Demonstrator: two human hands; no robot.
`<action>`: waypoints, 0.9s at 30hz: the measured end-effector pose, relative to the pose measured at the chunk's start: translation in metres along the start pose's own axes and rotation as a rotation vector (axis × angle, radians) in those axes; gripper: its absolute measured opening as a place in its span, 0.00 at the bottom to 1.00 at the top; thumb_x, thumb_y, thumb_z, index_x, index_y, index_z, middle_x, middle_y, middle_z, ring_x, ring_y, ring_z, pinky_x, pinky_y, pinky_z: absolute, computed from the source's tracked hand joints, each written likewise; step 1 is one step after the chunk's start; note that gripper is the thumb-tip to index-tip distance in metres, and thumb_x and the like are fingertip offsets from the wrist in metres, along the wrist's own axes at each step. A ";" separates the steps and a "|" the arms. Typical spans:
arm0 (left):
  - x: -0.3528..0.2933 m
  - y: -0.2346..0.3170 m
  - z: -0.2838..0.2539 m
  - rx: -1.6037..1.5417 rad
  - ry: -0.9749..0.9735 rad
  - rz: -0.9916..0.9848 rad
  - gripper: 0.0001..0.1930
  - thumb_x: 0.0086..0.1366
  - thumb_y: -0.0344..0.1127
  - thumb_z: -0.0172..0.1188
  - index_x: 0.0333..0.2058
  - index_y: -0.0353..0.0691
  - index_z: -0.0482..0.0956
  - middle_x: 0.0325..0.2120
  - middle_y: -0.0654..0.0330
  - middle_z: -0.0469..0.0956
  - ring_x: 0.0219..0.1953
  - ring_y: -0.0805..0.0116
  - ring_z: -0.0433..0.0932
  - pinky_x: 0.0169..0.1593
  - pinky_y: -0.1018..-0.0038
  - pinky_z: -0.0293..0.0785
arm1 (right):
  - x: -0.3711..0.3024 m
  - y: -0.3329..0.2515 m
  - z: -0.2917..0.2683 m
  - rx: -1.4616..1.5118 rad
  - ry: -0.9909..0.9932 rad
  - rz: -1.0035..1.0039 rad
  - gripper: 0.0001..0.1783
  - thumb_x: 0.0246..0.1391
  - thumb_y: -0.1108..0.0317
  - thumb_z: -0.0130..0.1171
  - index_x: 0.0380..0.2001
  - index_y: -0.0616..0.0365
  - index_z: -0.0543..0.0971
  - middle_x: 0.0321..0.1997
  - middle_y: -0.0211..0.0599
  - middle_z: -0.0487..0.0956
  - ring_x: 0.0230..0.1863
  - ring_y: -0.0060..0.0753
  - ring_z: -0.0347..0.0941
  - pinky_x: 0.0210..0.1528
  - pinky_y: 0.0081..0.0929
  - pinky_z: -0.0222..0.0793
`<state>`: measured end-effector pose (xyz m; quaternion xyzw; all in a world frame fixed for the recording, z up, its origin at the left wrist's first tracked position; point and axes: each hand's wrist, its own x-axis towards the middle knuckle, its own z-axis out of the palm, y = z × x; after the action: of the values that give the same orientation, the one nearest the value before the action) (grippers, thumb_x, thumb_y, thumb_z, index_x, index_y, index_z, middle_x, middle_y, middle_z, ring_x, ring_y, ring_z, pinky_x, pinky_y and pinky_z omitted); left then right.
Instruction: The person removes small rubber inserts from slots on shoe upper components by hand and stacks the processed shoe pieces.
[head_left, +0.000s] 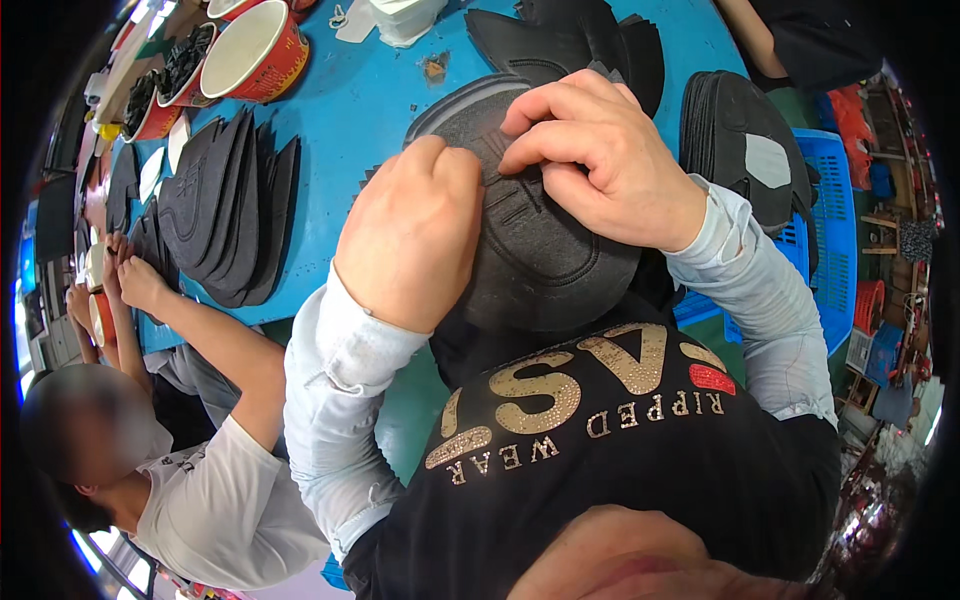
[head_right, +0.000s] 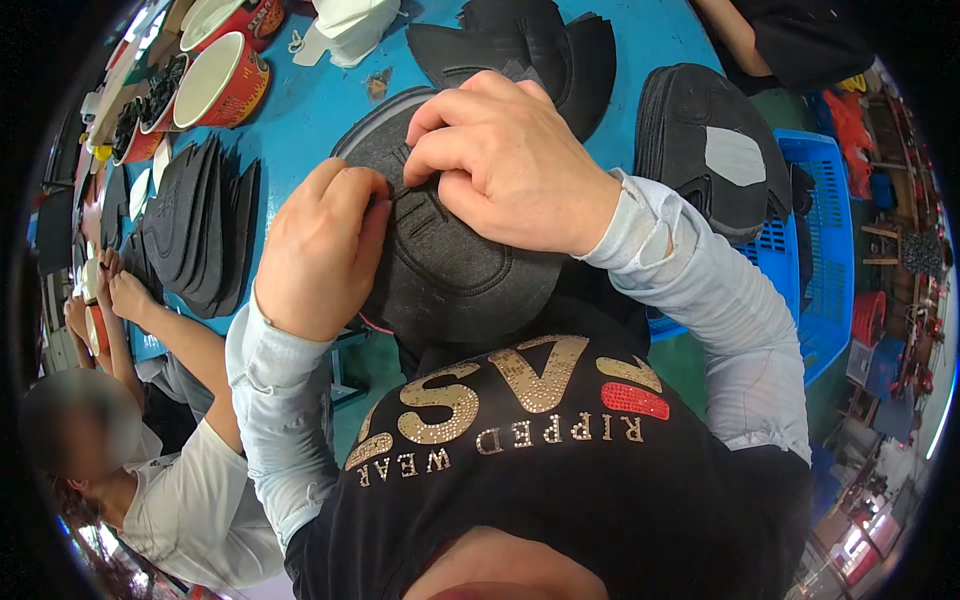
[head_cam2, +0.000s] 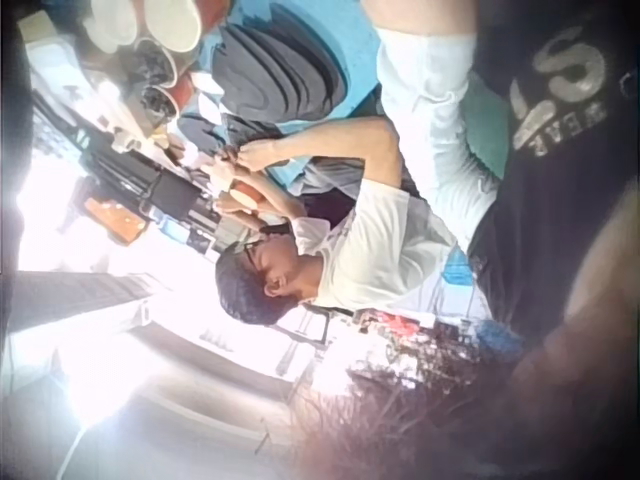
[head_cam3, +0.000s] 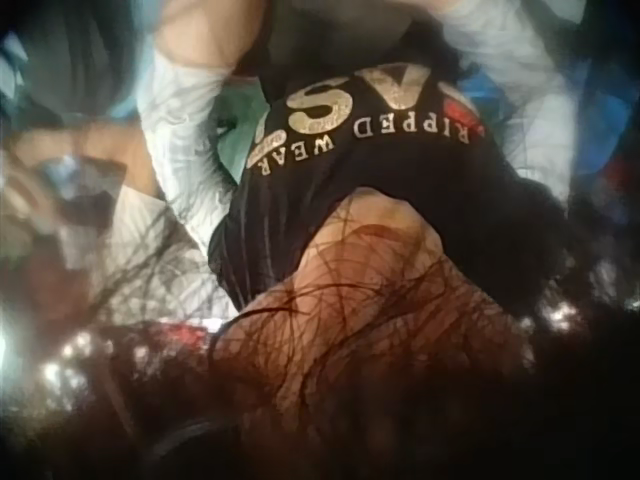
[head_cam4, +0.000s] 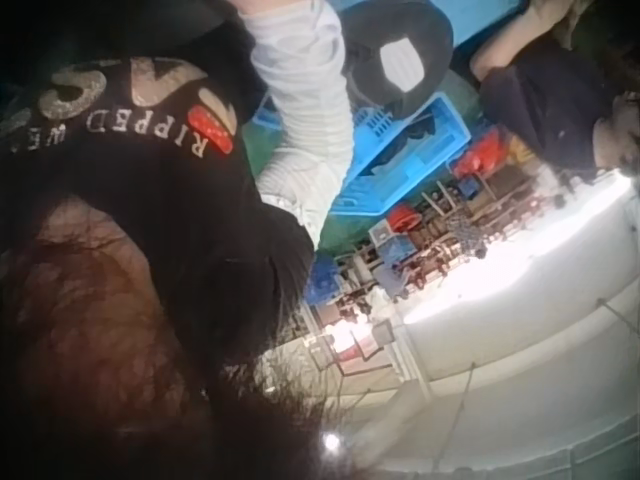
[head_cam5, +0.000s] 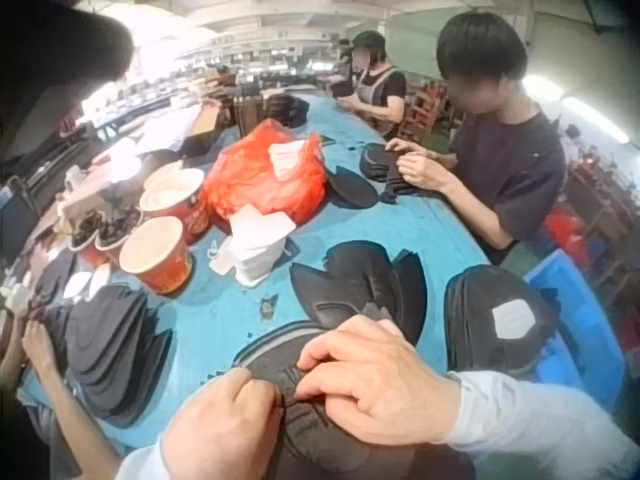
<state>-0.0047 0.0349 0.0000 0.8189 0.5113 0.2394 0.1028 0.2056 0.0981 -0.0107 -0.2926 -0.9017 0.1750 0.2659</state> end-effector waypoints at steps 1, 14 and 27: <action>0.000 0.000 0.000 -0.038 -0.006 -0.013 0.06 0.59 0.24 0.62 0.35 0.36 0.75 0.29 0.50 0.73 0.30 0.47 0.75 0.34 0.60 0.72 | 0.000 -0.001 0.000 0.002 0.003 0.001 0.09 0.48 0.73 0.58 0.30 0.48 0.85 0.43 0.23 0.79 0.49 0.34 0.72 0.51 0.40 0.62; -0.003 0.001 -0.003 -0.088 -0.037 -0.065 0.04 0.60 0.25 0.60 0.34 0.34 0.74 0.29 0.48 0.72 0.34 0.44 0.76 0.38 0.56 0.74 | -0.002 0.000 0.004 -0.106 0.019 -0.137 0.05 0.47 0.69 0.63 0.29 0.46 0.83 0.43 0.21 0.78 0.48 0.32 0.71 0.48 0.37 0.63; -0.031 0.012 0.003 0.177 0.086 0.047 0.22 0.48 0.24 0.64 0.46 0.37 0.81 0.28 0.59 0.67 0.28 0.62 0.70 0.32 0.69 0.71 | -0.007 0.004 0.007 -0.219 0.033 -0.226 0.04 0.50 0.67 0.58 0.29 0.46 0.81 0.47 0.24 0.78 0.51 0.35 0.70 0.48 0.36 0.63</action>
<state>-0.0051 0.0019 -0.0065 0.8255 0.5151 0.2306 0.0025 0.2082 0.0955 -0.0210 -0.2195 -0.9381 0.0398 0.2651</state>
